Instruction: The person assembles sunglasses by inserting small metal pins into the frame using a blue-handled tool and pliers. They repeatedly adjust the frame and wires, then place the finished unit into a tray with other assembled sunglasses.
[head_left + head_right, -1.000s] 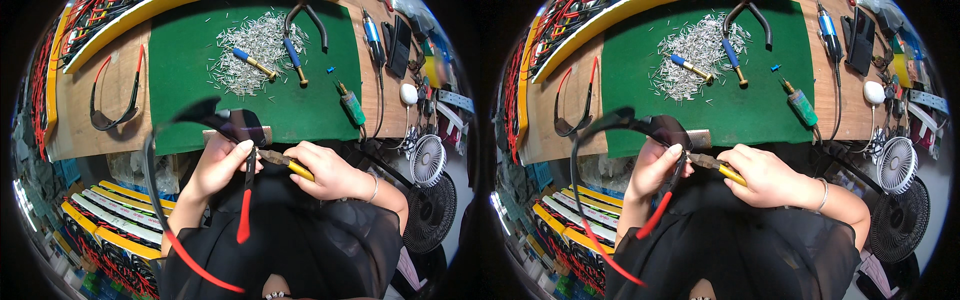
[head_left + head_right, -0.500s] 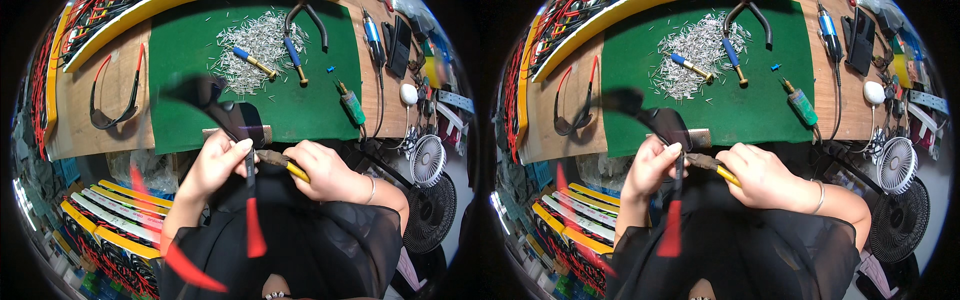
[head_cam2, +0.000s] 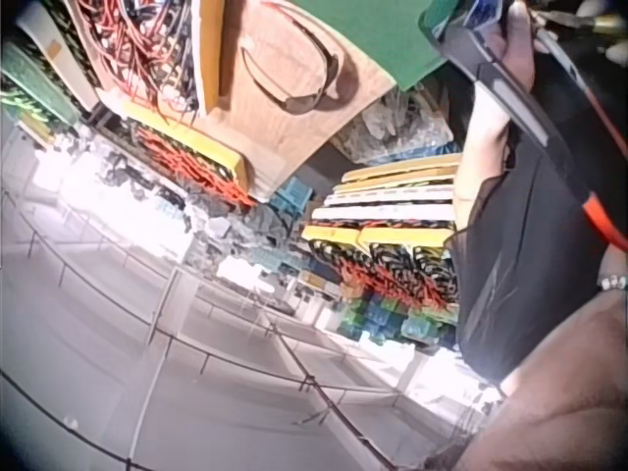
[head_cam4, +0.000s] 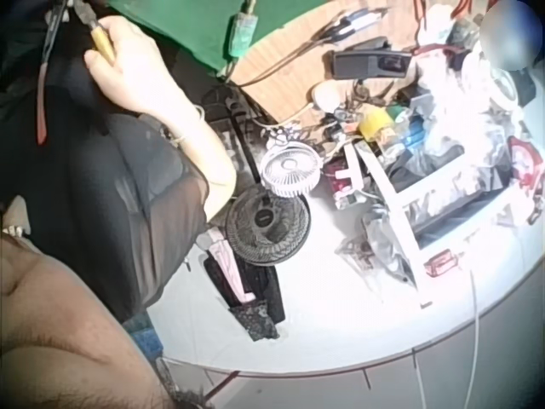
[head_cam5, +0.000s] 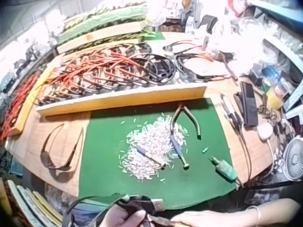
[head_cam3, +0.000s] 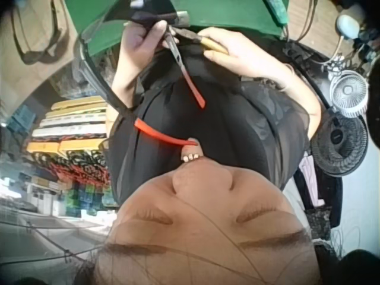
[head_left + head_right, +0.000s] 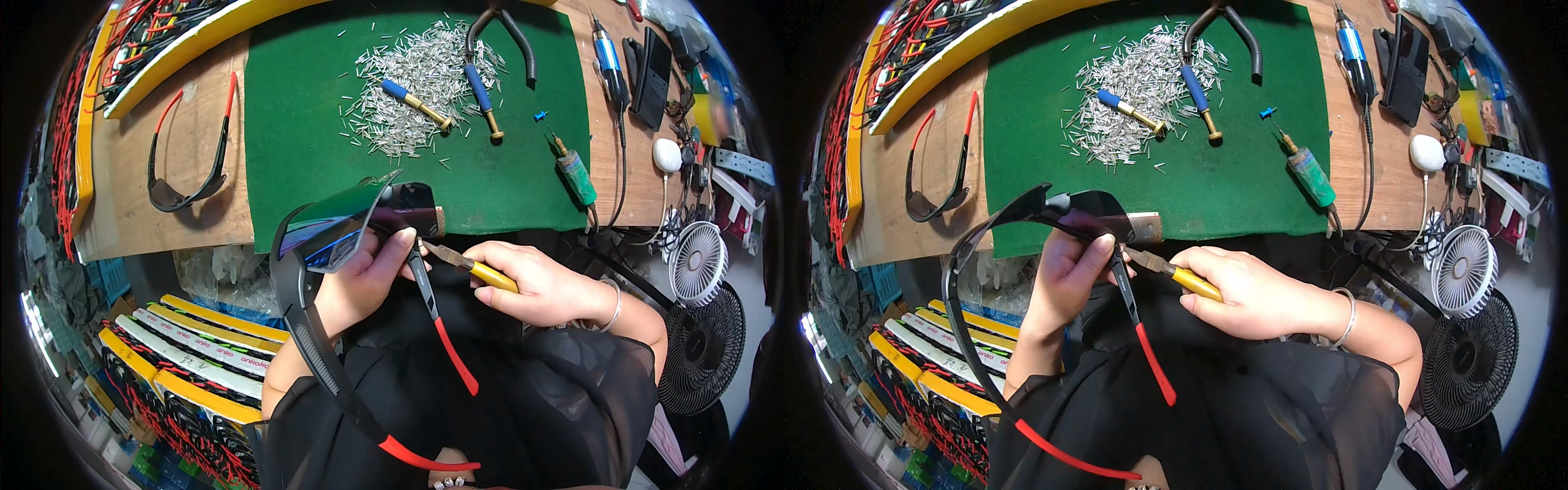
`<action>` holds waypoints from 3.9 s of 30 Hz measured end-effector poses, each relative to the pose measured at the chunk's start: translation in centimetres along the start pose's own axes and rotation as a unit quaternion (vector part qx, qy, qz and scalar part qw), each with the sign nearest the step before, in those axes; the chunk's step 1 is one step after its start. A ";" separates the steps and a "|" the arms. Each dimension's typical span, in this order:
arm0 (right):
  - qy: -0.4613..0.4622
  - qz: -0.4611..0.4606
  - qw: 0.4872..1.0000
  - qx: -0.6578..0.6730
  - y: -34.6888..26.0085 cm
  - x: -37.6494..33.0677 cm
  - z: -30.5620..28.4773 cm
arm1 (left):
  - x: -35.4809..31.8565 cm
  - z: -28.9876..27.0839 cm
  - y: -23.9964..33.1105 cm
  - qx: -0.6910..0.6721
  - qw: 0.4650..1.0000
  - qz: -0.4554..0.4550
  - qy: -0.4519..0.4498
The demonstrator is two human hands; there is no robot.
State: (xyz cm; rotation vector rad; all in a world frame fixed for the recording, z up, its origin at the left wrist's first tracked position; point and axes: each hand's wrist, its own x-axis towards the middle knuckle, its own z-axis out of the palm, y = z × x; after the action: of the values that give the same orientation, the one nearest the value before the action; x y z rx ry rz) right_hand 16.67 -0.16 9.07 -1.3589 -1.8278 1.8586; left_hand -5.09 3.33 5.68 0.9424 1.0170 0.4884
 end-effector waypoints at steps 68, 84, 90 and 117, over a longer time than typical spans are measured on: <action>0.167 -0.161 0.915 -0.331 0.8 0.1 1.2 | 1.0 -1.6 0.3 -0.119 0.981 -0.102 -0.112; 0.000 -0.017 0.998 -0.063 1.0 0.2 0.9 | 0.0 -0.3 0.6 0.038 0.999 -0.027 -0.004; -0.022 -0.004 0.999 -0.025 0.9 0.2 0.9 | -0.2 -0.2 0.5 0.033 0.999 -0.034 -0.001; 0.131 -0.127 0.964 -0.192 1.5 0.0 1.5 | 0.8 -1.1 1.1 -0.091 0.989 -0.081 -0.088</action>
State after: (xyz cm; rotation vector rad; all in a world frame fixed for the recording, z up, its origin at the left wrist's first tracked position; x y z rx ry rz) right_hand 16.27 -1.50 7.46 -1.3269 -2.1660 1.1794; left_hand -5.57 4.95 5.99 0.7207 0.8644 0.3489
